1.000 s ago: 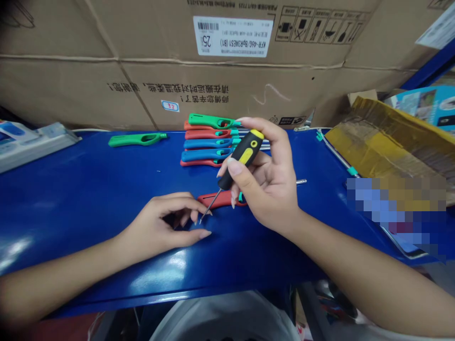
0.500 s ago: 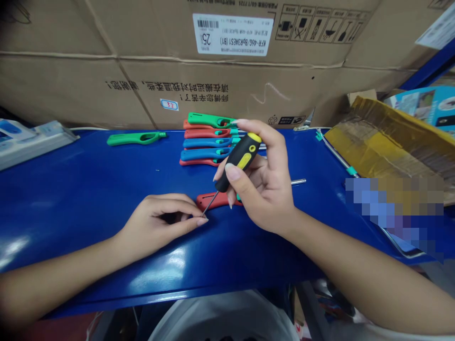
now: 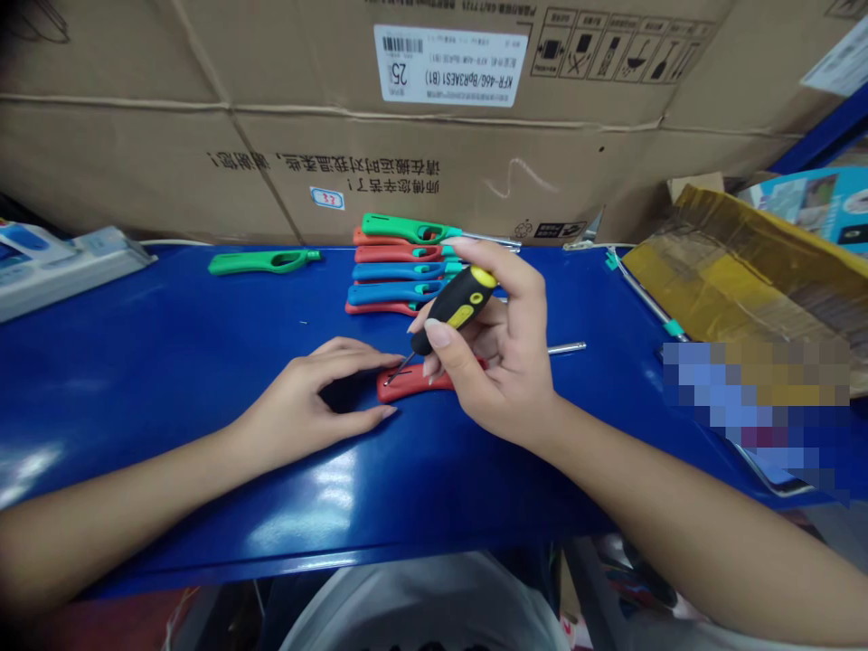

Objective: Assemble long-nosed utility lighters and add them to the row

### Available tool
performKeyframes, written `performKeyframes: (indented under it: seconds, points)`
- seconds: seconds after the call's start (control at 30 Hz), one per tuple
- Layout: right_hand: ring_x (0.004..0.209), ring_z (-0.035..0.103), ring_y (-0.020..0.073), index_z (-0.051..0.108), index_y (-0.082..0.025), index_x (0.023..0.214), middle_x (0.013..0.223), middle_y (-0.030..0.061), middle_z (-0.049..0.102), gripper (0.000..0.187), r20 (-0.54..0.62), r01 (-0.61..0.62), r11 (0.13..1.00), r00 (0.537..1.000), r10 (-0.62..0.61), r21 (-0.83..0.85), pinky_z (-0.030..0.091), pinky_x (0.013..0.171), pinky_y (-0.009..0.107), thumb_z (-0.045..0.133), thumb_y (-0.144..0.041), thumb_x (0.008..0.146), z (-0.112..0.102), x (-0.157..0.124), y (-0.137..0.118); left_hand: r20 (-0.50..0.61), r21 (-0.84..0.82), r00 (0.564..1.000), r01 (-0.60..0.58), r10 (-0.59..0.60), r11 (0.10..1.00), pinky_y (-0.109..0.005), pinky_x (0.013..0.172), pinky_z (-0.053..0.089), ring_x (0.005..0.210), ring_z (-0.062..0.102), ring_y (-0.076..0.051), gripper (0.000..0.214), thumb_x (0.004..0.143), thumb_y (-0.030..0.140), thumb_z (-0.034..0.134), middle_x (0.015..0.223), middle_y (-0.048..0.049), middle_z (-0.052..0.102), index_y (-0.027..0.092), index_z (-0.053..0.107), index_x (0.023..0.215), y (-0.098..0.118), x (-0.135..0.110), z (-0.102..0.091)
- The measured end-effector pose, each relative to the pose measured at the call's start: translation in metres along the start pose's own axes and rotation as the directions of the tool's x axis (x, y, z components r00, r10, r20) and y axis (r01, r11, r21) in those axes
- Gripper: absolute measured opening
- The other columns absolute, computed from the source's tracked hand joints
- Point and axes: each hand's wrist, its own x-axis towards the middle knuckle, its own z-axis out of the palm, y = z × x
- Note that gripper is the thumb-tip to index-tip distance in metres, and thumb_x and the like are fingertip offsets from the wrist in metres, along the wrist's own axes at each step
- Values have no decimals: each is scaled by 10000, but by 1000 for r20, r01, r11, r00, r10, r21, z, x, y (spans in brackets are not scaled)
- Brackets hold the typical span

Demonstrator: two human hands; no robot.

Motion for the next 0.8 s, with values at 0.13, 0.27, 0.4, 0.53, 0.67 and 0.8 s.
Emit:
performKeyframes:
  seconds: [0.13,0.27,0.4,0.53,0.67,0.8]
  points:
    - [876,751,177,410,-399,1407,1280,56,660,444,57,8,1000,998,-6,-27,620,476,232,585,-293,1014,-1,-2,5,12,-9,1000,-16,16,1000,-378,978,552,1077,666,-226,418,854,230,785,1133,-62,774,204,722,1266,1,1,0]
    - [760,730,133,391,-425,1430,1124,29,695,451,106,-1,999,994,6,-47,620,497,210,564,-298,1033,-3,-4,7,8,-23,1000,-19,19,1000,-369,975,553,1064,673,-216,358,855,200,777,1111,-39,783,218,735,1210,3,1,1]
    - [732,725,128,406,-436,1432,1064,10,701,468,122,-12,1000,992,13,-10,623,520,224,568,-261,1029,-3,-5,7,12,-31,1000,1,-1,1000,-352,963,558,1043,686,-200,337,849,194,786,1099,-26,775,227,736,1180,3,0,1]
    - [779,734,159,403,-447,1434,1062,12,700,473,122,-12,1000,993,10,16,619,515,247,579,-298,1022,-2,-5,8,16,-37,1000,14,-13,999,-364,973,555,1052,696,-206,324,836,216,806,1126,-31,774,225,734,1152,4,-1,0]
    - [737,724,152,409,-448,1416,1014,10,686,456,126,-13,1000,992,10,23,613,489,233,582,-312,1017,-2,-5,8,24,-44,1000,2,-1,999,-381,988,546,1060,701,-214,270,838,221,806,1116,-29,782,227,736,1100,4,0,0]
    - [742,715,154,391,-446,1424,1030,24,689,456,123,-1,1000,992,3,-18,614,491,236,572,-334,1021,-2,-6,6,21,-40,1000,-7,8,999,-372,984,541,1064,708,-214,259,838,225,811,1125,-30,784,230,725,1083,4,1,1]
